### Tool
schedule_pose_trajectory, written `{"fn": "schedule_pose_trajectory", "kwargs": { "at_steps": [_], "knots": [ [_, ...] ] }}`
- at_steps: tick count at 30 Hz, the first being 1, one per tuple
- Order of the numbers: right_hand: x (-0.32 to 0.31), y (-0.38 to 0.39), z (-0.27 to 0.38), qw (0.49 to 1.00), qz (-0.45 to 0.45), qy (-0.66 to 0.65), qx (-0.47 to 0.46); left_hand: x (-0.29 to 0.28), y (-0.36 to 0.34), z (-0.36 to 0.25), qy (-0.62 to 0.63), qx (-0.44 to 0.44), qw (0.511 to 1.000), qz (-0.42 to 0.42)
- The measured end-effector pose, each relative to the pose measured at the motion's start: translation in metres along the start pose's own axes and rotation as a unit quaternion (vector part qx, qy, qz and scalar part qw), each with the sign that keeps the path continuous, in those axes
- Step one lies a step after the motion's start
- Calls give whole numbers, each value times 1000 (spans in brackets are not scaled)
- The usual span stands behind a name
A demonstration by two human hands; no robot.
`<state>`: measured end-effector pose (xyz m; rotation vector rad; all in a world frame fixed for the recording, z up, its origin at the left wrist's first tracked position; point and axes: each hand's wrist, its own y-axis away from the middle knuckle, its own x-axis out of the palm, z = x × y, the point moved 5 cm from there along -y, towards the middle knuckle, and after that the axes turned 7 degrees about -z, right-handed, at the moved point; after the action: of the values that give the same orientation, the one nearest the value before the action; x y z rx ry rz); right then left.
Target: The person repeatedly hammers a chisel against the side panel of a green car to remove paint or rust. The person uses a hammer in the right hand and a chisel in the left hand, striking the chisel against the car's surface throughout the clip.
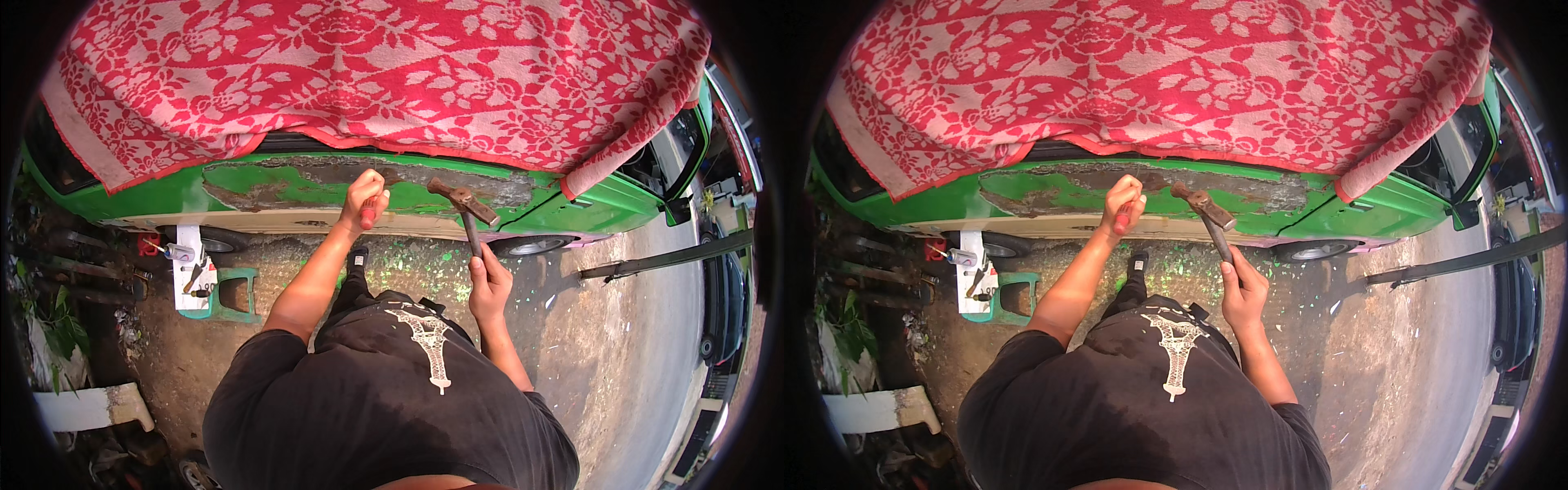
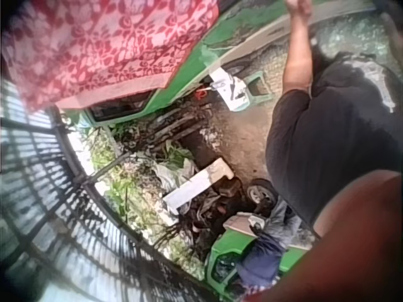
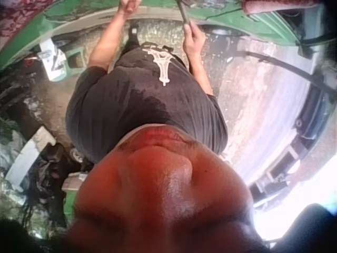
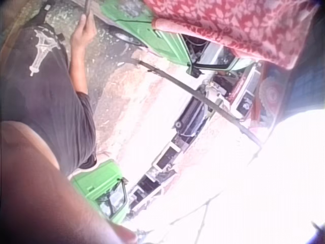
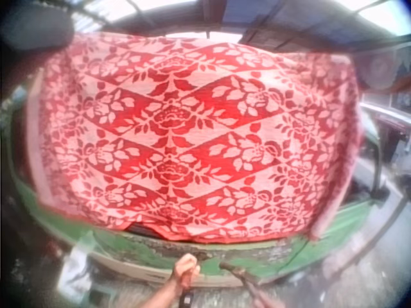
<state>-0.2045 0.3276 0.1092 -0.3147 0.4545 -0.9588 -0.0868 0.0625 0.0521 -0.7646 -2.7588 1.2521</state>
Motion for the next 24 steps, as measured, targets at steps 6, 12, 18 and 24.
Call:
{"fn": "schedule_pose_trajectory", "kwargs": {
  "at_steps": [6, 12, 18, 24],
  "knots": [
    [1, -2, 0, 1000, 5, 3, 11, -2, -3, -2, -7, 18, 1000, 4],
    [1, -4, -1, 1000, 7, 6, 3, -4, -4, -4, 8, 16, 1000, 2],
    [-2, -3, -4, 1000, 4, -4, 5, -3, -6, -6, 16, 23, 1000, -1],
    [-6, -4, -5, 1000, -1, -9, 9, -1, -7, -5, 0, 19, 1000, 2]
  ]
}}
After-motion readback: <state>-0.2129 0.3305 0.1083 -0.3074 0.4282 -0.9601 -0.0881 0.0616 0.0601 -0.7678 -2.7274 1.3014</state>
